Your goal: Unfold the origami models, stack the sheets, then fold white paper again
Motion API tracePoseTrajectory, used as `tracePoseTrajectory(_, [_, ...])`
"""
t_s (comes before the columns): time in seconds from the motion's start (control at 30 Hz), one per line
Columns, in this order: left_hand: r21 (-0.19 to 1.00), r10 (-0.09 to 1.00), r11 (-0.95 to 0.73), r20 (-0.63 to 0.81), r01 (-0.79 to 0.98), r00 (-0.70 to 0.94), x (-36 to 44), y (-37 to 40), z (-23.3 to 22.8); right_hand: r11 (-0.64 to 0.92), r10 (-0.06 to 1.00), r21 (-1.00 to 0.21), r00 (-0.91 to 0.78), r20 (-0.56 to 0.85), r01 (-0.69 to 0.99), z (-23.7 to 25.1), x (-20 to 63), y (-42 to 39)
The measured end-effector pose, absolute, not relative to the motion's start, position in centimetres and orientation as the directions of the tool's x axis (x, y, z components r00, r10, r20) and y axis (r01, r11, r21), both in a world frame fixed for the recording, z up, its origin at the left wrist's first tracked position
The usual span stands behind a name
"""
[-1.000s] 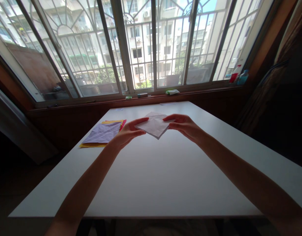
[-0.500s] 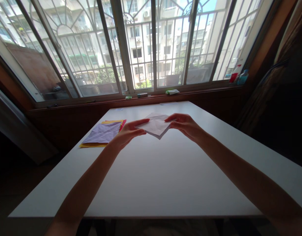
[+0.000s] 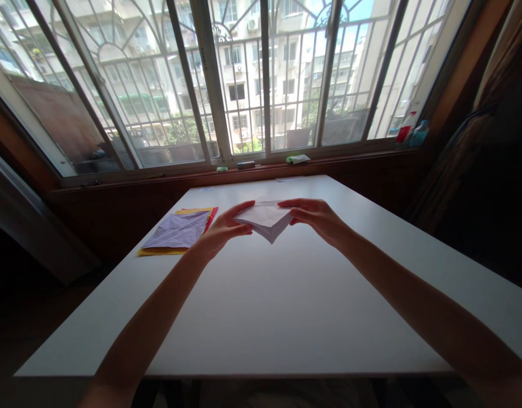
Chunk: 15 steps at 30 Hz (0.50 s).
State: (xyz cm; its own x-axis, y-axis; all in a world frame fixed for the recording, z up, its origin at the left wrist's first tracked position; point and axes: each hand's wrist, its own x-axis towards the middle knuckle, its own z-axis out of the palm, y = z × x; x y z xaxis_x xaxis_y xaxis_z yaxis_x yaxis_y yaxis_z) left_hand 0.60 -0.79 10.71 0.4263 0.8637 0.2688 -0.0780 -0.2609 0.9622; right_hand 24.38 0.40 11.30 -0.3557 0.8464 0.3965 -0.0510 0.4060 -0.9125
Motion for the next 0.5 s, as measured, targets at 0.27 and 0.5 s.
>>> tracePoseTrajectory(0.27, [0.965,0.865,-0.25,0.26,-0.08,0.429,0.66,-0.96,10.79,0.396,0.861,-0.918,-0.338,0.38,-0.024,11.38,24.4,0.35])
tracePoseTrajectory(0.5, [0.967,0.873,-0.246,0.25,-0.064,0.419,0.7,-1.06,10.85,0.408,0.855,-0.912,-0.337,0.394,-0.031,11.15,24.46,0.56])
